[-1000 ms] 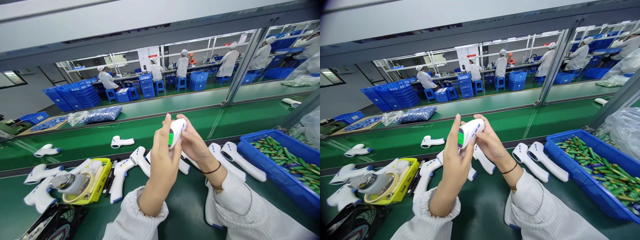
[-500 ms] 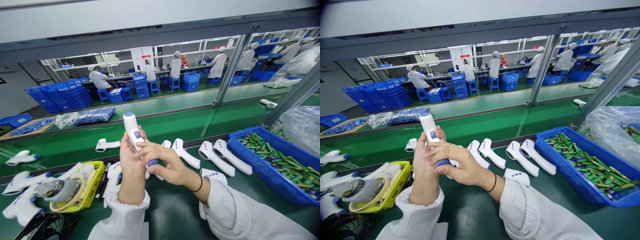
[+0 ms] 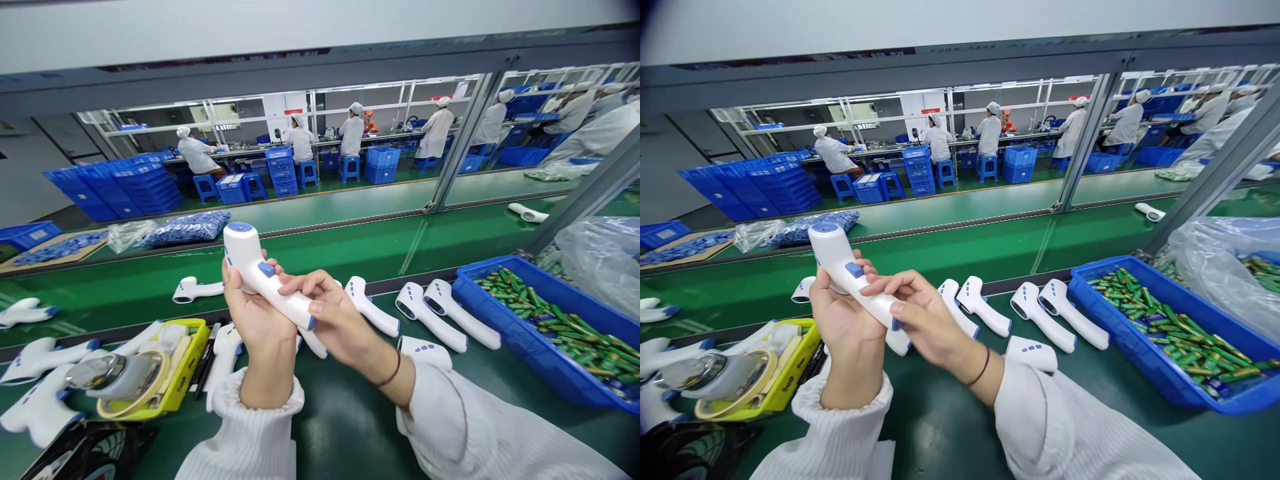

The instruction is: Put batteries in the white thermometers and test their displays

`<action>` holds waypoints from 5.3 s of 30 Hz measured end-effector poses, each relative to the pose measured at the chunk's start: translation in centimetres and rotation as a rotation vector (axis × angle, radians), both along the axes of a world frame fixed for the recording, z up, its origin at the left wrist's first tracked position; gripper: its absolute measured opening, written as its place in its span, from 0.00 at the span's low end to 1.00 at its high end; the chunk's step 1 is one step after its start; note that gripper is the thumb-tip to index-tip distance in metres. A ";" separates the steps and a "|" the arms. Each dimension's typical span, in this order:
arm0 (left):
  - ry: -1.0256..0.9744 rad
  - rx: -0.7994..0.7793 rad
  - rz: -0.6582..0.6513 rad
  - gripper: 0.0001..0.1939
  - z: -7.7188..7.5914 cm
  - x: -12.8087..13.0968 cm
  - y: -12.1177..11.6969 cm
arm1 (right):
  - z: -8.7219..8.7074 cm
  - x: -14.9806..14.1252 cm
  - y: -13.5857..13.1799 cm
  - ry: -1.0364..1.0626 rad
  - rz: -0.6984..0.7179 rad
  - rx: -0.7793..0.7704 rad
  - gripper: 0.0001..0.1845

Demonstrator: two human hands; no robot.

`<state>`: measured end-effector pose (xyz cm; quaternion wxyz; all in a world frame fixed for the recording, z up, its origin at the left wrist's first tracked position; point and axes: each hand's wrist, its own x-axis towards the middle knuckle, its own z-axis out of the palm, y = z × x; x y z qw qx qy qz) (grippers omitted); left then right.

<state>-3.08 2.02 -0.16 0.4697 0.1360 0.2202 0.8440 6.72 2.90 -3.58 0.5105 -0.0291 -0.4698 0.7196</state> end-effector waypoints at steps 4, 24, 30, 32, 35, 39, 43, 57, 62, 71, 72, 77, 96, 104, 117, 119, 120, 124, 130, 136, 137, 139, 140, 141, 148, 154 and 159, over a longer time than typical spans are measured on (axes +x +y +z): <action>0.007 0.015 0.093 0.13 0.1 0.0 0.3 | -1.3 5.9 7.0 -0.673 -0.026 0.322 0.23; 0.039 -0.064 -0.041 0.15 -1.5 1.2 1.8 | -0.5 12.0 11.0 -0.454 -0.687 0.178 0.24; 0.124 -0.140 -0.117 0.19 -2.2 1.3 2.3 | 1.1 11.6 9.8 -0.278 -0.644 0.057 0.22; 0.214 -0.200 -0.191 0.24 -2.5 1.1 2.5 | 1.2 11.8 9.8 -0.251 -0.673 0.032 0.22; 0.564 -0.256 -0.222 0.39 -3.2 0.9 2.8 | 1.2 12.1 10.0 -0.266 -0.697 -0.008 0.23; 1.204 -0.299 0.071 0.36 -4.7 0.2 3.5 | 1.4 12.3 9.8 -0.336 -0.668 -0.015 0.23; 1.218 -0.489 -0.109 0.25 -7.8 -1.5 5.6 | 1.4 11.9 9.4 -0.401 -0.658 0.077 0.22; 0.991 0.151 -0.558 0.45 -5.1 2.1 2.3 | 1.5 7.4 6.5 -0.227 -0.338 -0.004 0.23; 1.092 0.116 -0.229 0.34 -3.1 4.5 -0.9 | 1.5 6.6 5.4 -0.153 -0.240 0.006 0.22; 1.227 0.114 -0.161 0.31 -1.6 4.3 -1.9 | 1.7 6.3 4.8 -0.176 -0.216 0.014 0.19; 1.234 0.110 -0.153 0.31 -1.5 4.4 -2.0 | 1.7 6.3 4.8 -0.179 -0.225 0.012 0.19; 1.245 0.101 -0.170 0.31 -1.4 4.5 -2.3 | 1.6 6.1 4.5 -0.252 -0.296 0.026 0.22; 1.346 0.073 -0.167 0.30 -1.0 4.0 -2.5 | 1.5 6.2 4.6 -0.159 -0.185 -0.059 0.21; 1.254 0.010 -0.205 0.31 -1.0 4.1 -2.6 | 1.2 6.6 4.5 -0.264 -0.173 0.030 0.25; 1.228 -0.019 -0.191 0.35 -1.0 4.3 -2.7 | 1.0 6.3 4.8 -0.200 -0.165 0.026 0.31; 1.217 0.004 -0.091 0.35 -1.1 4.5 -2.6 | 1.2 6.1 4.9 -0.181 -0.181 0.024 0.31; 1.222 0.025 -0.014 0.33 -1.2 4.6 -2.6 | 1.3 6.0 4.9 -0.180 -0.197 0.034 0.30; 1.226 0.066 0.154 0.22 -1.4 4.2 -1.8 | 1.6 5.4 4.1 -0.243 -0.325 0.185 0.23; 0.404 -0.101 -0.179 0.20 -0.4 1.4 0.6 | 1.4 4.0 2.0 -0.407 -0.437 0.790 0.31; -0.237 -0.229 -0.453 0.17 1.4 -0.6 0.6 | 1.1 2.6 1.4 -0.293 -0.204 0.889 0.14; -0.283 -0.217 -0.456 0.17 1.5 -0.7 0.4 | 1.0 2.5 1.3 -0.282 -0.224 0.889 0.12; -0.342 -0.235 -0.458 0.17 1.6 -0.6 0.2 | 0.7 2.2 0.9 -0.281 -0.305 0.931 0.11; -0.356 -0.249 -0.447 0.17 1.6 -0.6 0.2 | 0.5 2.0 0.6 -0.280 -0.345 0.942 0.12; -0.356 -0.251 -0.414 0.18 1.5 -0.6 0.2 | 0.3 1.7 0.2 -0.274 -0.366 0.918 0.12; -0.136 -0.068 0.053 0.12 1.5 -0.7 -0.5 | -0.3 -2.6 -2.6 0.124 -0.088 0.038 0.04; -0.103 0.027 0.065 0.12 0.5 -0.1 0.4 | 2.1 1.8 0.2 -0.147 0.004 0.240 0.19; -0.047 0.028 0.041 0.17 -0.6 0.1 1.4 | 2.3 13.4 1.7 -1.419 -0.113 0.588 0.16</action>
